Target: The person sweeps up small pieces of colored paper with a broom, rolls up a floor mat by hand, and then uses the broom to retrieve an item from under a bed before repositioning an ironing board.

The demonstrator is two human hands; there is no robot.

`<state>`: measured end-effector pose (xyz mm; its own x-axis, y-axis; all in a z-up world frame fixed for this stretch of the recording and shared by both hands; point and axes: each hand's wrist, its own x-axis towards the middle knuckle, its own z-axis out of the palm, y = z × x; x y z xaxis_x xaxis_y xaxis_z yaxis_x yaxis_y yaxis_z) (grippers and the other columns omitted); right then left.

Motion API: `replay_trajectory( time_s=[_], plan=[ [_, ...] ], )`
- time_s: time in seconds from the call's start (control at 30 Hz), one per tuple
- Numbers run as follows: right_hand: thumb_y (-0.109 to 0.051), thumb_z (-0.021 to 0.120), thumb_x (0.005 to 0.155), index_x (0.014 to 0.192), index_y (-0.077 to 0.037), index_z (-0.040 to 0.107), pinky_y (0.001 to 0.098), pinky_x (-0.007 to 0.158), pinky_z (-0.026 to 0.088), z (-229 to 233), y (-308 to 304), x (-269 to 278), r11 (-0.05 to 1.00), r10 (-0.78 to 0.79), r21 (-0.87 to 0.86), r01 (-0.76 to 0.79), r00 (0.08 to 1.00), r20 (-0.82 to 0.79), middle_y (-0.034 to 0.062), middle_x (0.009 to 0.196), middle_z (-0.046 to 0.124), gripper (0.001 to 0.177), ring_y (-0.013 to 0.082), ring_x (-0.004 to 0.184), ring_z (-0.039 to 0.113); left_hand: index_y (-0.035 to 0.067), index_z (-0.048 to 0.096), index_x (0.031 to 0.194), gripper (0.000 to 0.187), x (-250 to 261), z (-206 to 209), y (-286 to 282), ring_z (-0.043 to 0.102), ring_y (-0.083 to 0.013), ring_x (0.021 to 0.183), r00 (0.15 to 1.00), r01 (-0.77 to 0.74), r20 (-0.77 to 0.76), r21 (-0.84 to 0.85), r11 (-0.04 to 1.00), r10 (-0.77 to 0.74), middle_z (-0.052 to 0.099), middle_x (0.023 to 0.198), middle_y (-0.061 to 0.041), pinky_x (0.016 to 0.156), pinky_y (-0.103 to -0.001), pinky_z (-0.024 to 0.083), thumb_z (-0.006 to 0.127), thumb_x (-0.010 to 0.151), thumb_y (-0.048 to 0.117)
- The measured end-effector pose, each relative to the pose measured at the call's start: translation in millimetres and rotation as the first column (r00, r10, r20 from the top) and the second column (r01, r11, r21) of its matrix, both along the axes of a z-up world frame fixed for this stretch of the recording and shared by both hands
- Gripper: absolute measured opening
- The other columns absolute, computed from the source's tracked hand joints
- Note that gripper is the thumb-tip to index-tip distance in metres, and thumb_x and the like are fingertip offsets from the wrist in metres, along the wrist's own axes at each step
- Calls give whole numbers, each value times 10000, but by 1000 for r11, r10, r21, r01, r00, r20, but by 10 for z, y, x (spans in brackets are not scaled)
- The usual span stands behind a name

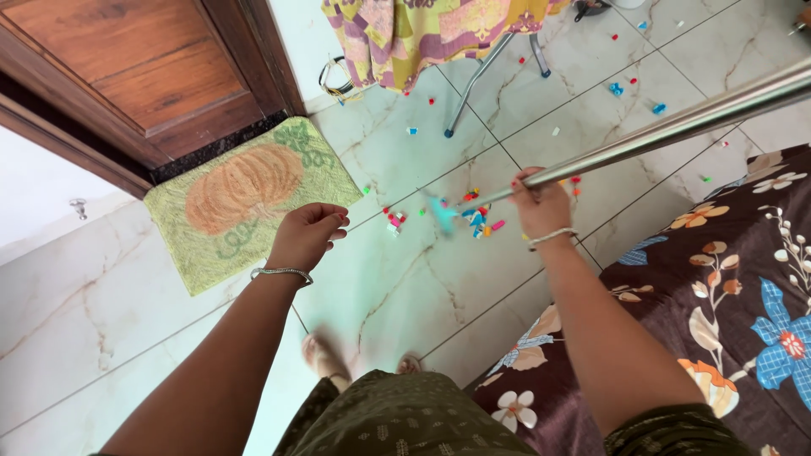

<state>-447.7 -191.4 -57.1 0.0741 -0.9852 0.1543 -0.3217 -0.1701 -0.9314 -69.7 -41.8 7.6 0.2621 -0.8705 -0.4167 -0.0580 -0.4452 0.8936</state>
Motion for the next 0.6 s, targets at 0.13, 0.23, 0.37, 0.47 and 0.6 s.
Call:
replay_trajectory(
  time_s=[0.13,0.23,0.37,0.47,0.6],
  plan=[
    [-76,693,1027,1081,-13,615,318,844,646,-508,-219,617,998,58,0,-61,942,330,51,949,631,114,126,877,639,67,733,1090,238,331,-67,-147,727,-108,893,1000,-2,6,3,1000,2,773,993,-24,751,-266,540,616,928,198],
    [-62,695,985,1061,-10,561,317,802,653,-814,-261,1275,991,34,92,-101,837,547,41,952,618,163,113,870,643,62,734,1086,239,616,-128,-297,728,-112,898,998,1,-60,-10,1000,-1,771,1004,-20,746,-280,542,617,924,193],
    [-57,682,956,1051,-9,581,327,806,661,-1002,-252,2036,987,-7,139,-83,836,548,54,932,639,146,137,860,666,75,727,1094,235,1030,-207,-547,724,-108,909,999,27,-34,42,999,-25,771,1009,-11,762,-279,536,618,928,200],
    [-44,677,961,1056,4,598,328,832,654,-1105,-332,2428,972,-66,226,-69,839,540,66,913,646,133,150,851,662,74,735,1090,238,1361,-266,-781,728,-116,902,999,44,-23,36,998,-44,774,1001,-14,758,-287,537,621,927,204],
    [-51,678,987,1054,-18,599,287,787,606,-1268,-482,2564,983,-50,180,-22,921,386,37,909,634,108,123,831,649,81,734,1088,239,1684,-310,-1041,740,-105,916,997,81,3,32,996,-82,773,999,-7,762,-287,536,612,934,216]
  ],
)
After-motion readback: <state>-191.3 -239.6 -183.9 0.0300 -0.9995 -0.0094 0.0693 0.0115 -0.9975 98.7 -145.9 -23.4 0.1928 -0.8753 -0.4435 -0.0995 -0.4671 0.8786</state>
